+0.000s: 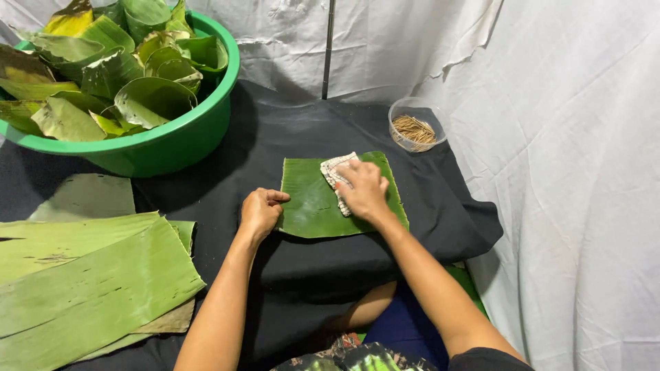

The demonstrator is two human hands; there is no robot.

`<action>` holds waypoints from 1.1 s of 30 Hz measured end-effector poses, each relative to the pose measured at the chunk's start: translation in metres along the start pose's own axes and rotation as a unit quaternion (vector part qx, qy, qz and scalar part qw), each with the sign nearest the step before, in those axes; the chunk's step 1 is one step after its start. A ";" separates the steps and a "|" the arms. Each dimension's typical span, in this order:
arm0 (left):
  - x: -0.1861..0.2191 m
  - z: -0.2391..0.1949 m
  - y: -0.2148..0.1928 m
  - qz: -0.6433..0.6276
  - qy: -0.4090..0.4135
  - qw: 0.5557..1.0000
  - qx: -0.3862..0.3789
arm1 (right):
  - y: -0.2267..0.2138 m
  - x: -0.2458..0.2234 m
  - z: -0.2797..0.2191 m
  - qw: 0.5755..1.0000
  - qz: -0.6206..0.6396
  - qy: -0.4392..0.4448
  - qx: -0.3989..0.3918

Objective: Cleaning banana leaves with a cloth and folding them into cone shapes for food wrapping

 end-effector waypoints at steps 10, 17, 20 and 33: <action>0.006 -0.003 0.000 -0.012 -0.005 1.000 -0.008 | 0.007 0.143 0.021 0.873 0.385 0.295 0.050; 0.005 -0.003 0.001 -0.012 -0.003 1.000 -0.008 | 0.011 0.138 0.020 0.814 0.507 0.282 -0.021; 0.007 -0.003 0.001 -0.009 0.004 1.000 -0.006 | 0.013 0.137 0.018 0.825 0.503 0.258 -0.012; 0.069 -0.021 0.069 0.176 0.231 0.956 0.048 | -0.003 0.119 -0.018 0.864 0.469 0.174 0.059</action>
Point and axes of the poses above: each hand's wrist, its own z-axis towards the middle knuckle, its own y-axis out of the palm, x = y × z, the point moved 7 cm from there along z, towards the middle knuckle, and after that the axes turned 15 degrees about -z, right-handed, at the moved point
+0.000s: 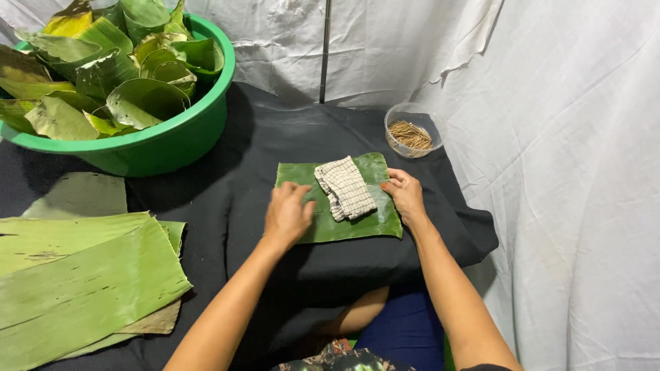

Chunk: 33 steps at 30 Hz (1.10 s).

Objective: Cleaning banana leaves with a cloth and folding them into cone shapes for food wrapping

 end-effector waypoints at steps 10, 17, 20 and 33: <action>0.091 0.041 0.085 -0.097 -0.049 0.990 -0.095 | -0.002 -0.015 -0.012 0.996 -0.071 -0.055 0.021; 0.078 0.057 0.112 -0.033 -0.056 0.987 -0.145 | -0.002 0.006 -0.002 0.994 -0.092 -0.050 0.029; 0.055 0.056 0.099 -0.012 -0.061 0.989 -0.136 | -0.001 0.009 0.001 0.995 -0.079 -0.056 0.027; -0.031 0.041 0.000 -0.030 -0.124 0.991 -0.040 | -0.004 0.003 -0.007 0.994 -0.066 -0.075 0.040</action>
Point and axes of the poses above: each hand's wrist, its own z-axis towards the middle knuckle, its own y-axis out of the palm, x = y × z, the point moved 7 cm from there along z, towards the middle knuckle, and after that the axes turned 15 degrees about -z, right-handed, at the moved point
